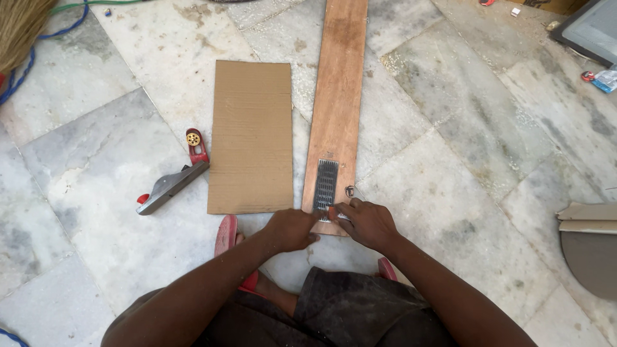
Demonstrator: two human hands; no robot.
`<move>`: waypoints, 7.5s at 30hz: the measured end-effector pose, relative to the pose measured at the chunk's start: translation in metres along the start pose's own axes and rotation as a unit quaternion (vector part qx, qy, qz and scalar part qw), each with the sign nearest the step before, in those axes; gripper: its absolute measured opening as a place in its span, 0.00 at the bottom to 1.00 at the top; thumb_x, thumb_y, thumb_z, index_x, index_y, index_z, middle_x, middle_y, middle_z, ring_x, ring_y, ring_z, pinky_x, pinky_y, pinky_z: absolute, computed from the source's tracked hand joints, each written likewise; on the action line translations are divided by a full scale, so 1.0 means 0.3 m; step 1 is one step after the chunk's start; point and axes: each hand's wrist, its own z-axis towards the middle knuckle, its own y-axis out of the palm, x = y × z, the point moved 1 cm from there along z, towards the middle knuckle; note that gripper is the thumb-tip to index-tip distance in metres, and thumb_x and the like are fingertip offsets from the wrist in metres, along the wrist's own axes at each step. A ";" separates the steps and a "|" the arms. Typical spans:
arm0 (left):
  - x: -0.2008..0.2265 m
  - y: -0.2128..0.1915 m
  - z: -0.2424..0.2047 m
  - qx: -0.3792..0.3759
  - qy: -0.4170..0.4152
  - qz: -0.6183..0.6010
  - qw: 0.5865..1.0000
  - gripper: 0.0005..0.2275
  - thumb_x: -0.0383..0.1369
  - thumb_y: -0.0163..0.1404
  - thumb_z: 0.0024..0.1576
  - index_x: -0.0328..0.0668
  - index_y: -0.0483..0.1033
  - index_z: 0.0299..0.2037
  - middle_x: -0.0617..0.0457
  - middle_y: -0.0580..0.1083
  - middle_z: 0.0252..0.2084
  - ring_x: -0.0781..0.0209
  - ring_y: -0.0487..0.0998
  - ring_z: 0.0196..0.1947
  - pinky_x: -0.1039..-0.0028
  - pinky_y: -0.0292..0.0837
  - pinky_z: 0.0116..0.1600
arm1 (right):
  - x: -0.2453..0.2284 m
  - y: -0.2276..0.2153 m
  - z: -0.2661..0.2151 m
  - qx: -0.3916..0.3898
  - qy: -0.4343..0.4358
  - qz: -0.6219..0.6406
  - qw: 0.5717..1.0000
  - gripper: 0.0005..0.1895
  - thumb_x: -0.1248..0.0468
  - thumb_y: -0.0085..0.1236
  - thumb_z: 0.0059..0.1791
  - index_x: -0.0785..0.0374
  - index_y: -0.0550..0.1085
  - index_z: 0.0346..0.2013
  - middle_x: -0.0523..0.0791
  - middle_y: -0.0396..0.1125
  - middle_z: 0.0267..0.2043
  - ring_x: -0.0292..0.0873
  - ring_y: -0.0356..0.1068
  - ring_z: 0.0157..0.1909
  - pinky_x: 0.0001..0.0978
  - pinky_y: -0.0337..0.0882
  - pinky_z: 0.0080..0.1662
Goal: The person sits on the floor and sands a long wooden plank using a wire brush and a yellow sanding block. They alternate between tools, occasionally pause to inspect the surface, and later retrieve a hammer from a shelf before returning to sanding.
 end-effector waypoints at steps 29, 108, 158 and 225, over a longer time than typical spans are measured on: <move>0.048 0.040 -0.034 -0.150 -0.057 0.066 0.985 0.50 0.53 0.59 0.52 0.62 0.35 0.80 0.44 0.80 0.45 0.46 0.82 0.45 0.59 0.78 0.47 | -0.088 0.003 0.009 -0.094 0.028 -0.037 0.994 0.18 0.48 0.48 0.53 0.51 0.72 0.52 0.51 0.71 0.41 0.50 0.76 0.29 0.45 0.74 0.29; -0.002 0.116 0.072 0.352 -0.256 -0.193 0.880 0.22 0.31 0.65 0.44 0.33 0.74 0.49 0.38 0.75 0.44 0.40 0.77 0.46 0.57 0.73 0.50 | 0.138 -0.005 0.157 0.112 0.265 0.445 0.848 0.25 0.48 0.62 0.49 0.67 0.75 0.47 0.44 0.72 0.31 0.34 0.69 0.32 0.29 0.68 0.35; 0.094 0.146 0.244 0.160 0.012 0.072 0.984 0.43 0.63 0.36 0.60 0.36 0.45 0.75 0.42 0.44 0.78 0.50 0.39 0.79 0.54 0.30 0.76 | 0.202 -0.168 0.186 0.268 0.235 0.732 0.581 0.11 0.60 0.59 0.54 0.63 0.70 0.43 0.43 0.73 0.36 0.34 0.73 0.32 0.29 0.75 0.33; 0.042 -0.060 0.130 0.148 -0.081 -0.799 0.578 0.28 0.53 0.36 0.65 0.35 0.67 0.63 0.49 0.75 0.58 0.58 0.77 0.57 0.68 0.72 0.62 | 0.021 0.021 0.199 -0.012 0.258 0.702 0.664 0.13 0.58 0.61 0.51 0.63 0.71 0.42 0.45 0.71 0.35 0.40 0.71 0.35 0.35 0.75 0.38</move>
